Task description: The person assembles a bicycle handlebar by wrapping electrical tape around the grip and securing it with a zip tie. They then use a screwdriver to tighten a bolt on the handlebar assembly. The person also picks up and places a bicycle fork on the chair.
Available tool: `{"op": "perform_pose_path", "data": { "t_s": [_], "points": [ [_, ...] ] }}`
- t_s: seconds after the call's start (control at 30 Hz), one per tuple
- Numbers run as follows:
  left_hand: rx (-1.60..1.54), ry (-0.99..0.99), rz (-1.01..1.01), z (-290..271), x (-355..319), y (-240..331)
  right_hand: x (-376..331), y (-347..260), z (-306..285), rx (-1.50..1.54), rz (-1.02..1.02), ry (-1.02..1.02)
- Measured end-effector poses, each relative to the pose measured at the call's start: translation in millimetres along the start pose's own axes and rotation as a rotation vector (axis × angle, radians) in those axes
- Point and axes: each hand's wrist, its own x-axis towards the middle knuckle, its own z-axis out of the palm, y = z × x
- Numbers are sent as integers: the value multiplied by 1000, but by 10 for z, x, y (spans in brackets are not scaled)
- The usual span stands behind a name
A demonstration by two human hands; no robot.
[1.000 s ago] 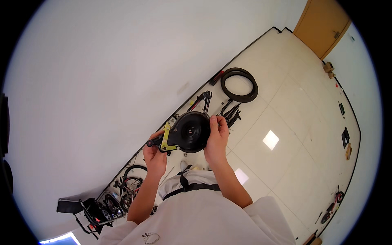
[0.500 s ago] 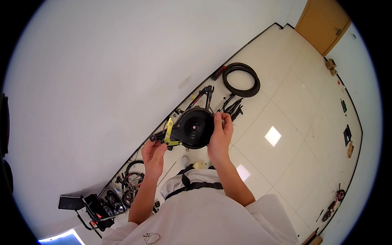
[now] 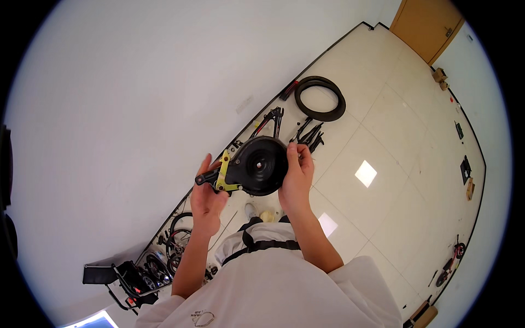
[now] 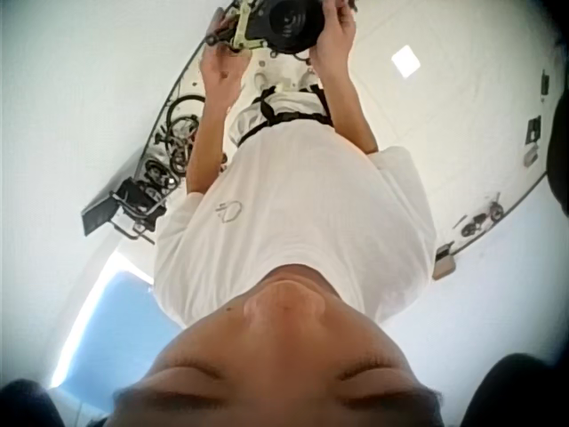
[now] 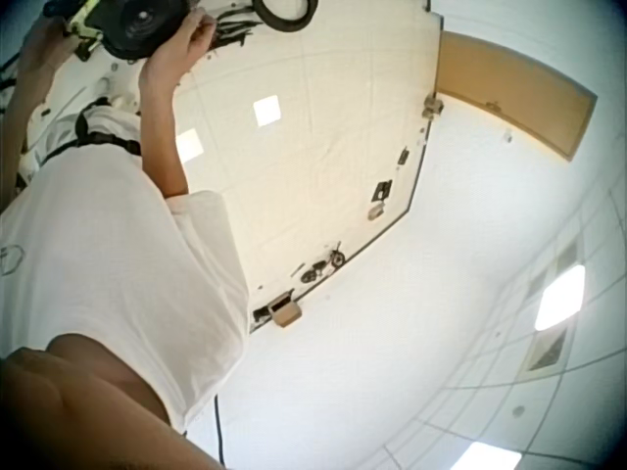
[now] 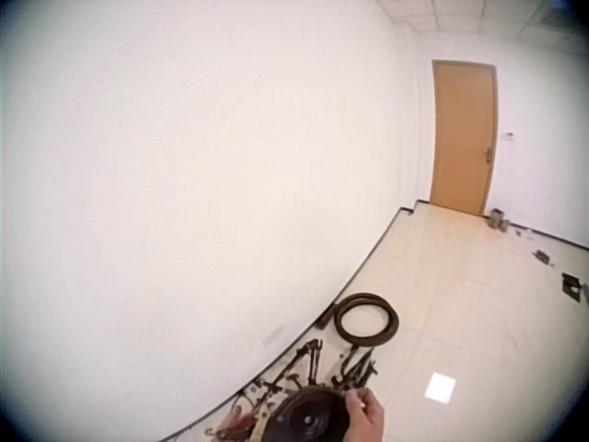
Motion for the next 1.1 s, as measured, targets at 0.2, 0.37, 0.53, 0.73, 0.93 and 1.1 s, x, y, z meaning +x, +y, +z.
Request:
{"op": "perform_pose_path", "data": {
  "t_s": [0.2, 0.37, 0.53, 0.73, 0.93, 1.1],
  "points": [
    [186, -180, 178, -70, 184, -18, -146, 150, -71, 6, 186, -128],
    [180, -173, 201, -224, 110, -103, -286, 212, -183, -307, 323, -323],
    [129, -109, 131, -203, 2, -34, -336, 318, -254, -833, -334, -338],
    [52, -66, 100, -181, -61, -30, -536, -9, -26, -797, -475, -360],
    [-59, -77, 1, -130, -116, -19, -953, -303, 375, -740, -238, -580],
    [91, -137, 34, -188, -115, -68, -923, -155, 362, -752, -245, -733]
  ]
}}
